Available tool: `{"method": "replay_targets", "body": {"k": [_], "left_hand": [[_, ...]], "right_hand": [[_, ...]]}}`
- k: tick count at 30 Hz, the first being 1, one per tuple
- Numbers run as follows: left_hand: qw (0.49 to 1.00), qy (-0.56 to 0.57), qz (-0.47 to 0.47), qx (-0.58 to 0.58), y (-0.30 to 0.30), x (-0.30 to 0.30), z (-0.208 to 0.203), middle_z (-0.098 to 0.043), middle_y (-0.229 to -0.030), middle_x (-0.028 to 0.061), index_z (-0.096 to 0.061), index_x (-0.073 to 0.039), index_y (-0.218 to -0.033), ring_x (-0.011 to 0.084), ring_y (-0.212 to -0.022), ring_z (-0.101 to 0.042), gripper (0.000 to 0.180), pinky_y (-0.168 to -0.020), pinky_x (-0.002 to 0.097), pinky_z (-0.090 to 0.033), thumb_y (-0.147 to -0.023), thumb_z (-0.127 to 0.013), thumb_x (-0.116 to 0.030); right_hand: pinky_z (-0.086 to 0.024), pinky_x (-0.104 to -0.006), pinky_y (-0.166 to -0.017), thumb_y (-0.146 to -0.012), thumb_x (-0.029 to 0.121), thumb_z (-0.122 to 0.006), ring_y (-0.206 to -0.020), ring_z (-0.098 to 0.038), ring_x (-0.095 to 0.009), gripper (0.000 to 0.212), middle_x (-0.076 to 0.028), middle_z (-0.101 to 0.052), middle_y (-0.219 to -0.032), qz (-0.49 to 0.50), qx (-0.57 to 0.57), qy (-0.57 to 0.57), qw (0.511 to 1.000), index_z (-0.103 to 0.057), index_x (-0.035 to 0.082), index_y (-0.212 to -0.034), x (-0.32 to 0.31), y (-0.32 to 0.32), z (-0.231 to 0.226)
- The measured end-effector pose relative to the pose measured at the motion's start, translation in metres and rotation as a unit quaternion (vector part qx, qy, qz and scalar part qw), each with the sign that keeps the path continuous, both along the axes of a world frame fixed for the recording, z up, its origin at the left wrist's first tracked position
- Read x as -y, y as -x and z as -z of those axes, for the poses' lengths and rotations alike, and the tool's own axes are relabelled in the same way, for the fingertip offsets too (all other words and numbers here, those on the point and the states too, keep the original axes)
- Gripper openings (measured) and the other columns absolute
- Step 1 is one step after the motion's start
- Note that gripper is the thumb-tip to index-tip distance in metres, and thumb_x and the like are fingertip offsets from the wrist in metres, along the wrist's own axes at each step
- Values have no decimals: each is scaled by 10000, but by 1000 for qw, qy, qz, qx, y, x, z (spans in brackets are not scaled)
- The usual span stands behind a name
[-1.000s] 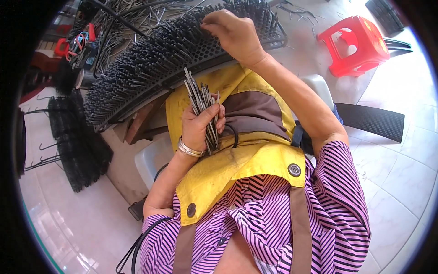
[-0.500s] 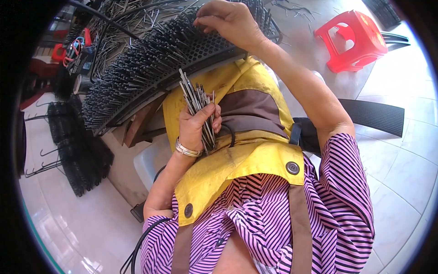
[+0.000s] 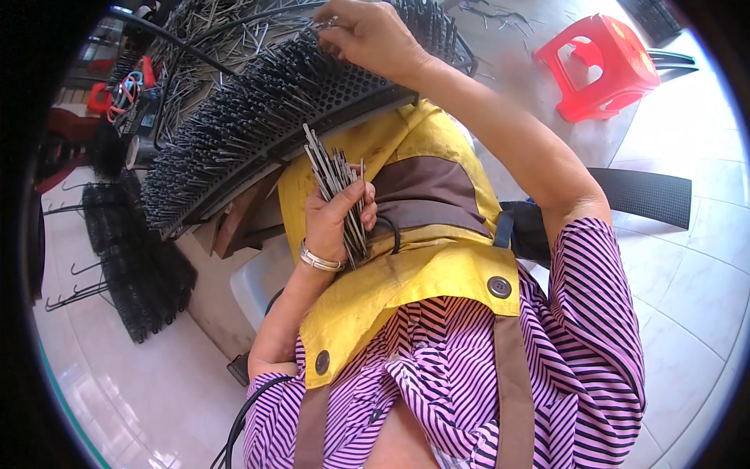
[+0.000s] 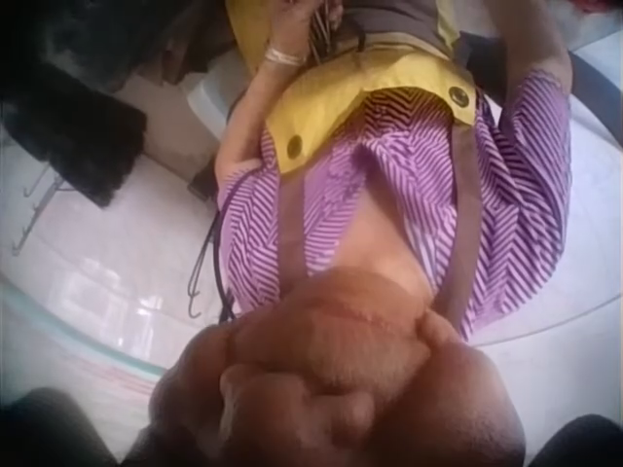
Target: Assembling a brush by manually inserting metal rods into a base.
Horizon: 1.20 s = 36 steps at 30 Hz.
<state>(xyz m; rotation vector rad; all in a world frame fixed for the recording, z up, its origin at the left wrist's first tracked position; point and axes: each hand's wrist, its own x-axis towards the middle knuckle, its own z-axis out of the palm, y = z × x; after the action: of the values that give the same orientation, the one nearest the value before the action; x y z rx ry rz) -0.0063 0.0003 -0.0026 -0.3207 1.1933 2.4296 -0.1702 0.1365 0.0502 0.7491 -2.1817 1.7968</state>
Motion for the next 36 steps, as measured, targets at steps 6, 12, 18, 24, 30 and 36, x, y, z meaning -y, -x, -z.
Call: {"method": "replay_targets", "body": {"k": [6, 12, 18, 24, 30, 36], "left_hand": [[1000, 1, -4, -3, -3, 0, -1, -523, -713, 100, -467, -31, -988, 143, -504, -471, 213, -436, 254, -386, -798, -555, -70], [1000, 7, 2, -7, -1, 1, 1, -523, -714, 99, -458, -31, -983, 145, -505, -473, 222, -436, 253, -387, -790, -562, -69], [1000, 0, -1, 2, 2, 1, 3, -525, -708, 91, -464, -29, -959, 142, -499, -475, 205, -429, 254, -384, -789, -565, -82], [1000, 1, 4, 27, 5, -5, 1, -521, -660, 57, -465, -40, -886, 133, -449, -476, 135, -384, 240, -378, -770, -533, -41], [999, 7, -8, 31, 3, 3, 8, -514, -653, 83, -467, -36, -908, 163, -467, -475, 149, -408, 277, -394, -777, -537, -38], [1000, 3, -1, 2, 2, 7, 13, -513, -650, 99, -458, -14, -897, 184, -477, -475, 140, -418, 297, -392, -778, -531, -22]], "right_hand": [[-382, -339, -458, -717, 1, -545, -523, -498, -341, 85, -207, -436, -604, 78, -188, -118, 972, -480, -8, -771, 4, 6, -4], [-485, -217, -538, -762, 44, -565, -592, -574, -99, 121, -71, -592, -677, -11, 51, -23, 998, -578, -28, -859, -1, 8, -4], [-495, -212, -600, -793, 30, -551, -693, -591, -98, 126, -61, -615, -760, -3, 70, -33, 997, -569, -35, -899, -3, 8, -1], [-439, -343, -539, -683, 46, -579, -587, -526, -331, 91, -193, -511, -679, 82, -127, -113, 982, -555, -7, -753, -8, 5, -13], [-437, -270, -463, -698, -13, -559, -473, -553, -145, 61, -101, -517, -535, 56, 8, 11, 998, -541, -8, -756, -3, 0, 8], [-434, -260, -482, -692, -6, -582, -499, -540, -122, 83, -84, -545, -577, -23, -4, -18, 1000, -548, -3, -768, -9, -2, 7]]}}
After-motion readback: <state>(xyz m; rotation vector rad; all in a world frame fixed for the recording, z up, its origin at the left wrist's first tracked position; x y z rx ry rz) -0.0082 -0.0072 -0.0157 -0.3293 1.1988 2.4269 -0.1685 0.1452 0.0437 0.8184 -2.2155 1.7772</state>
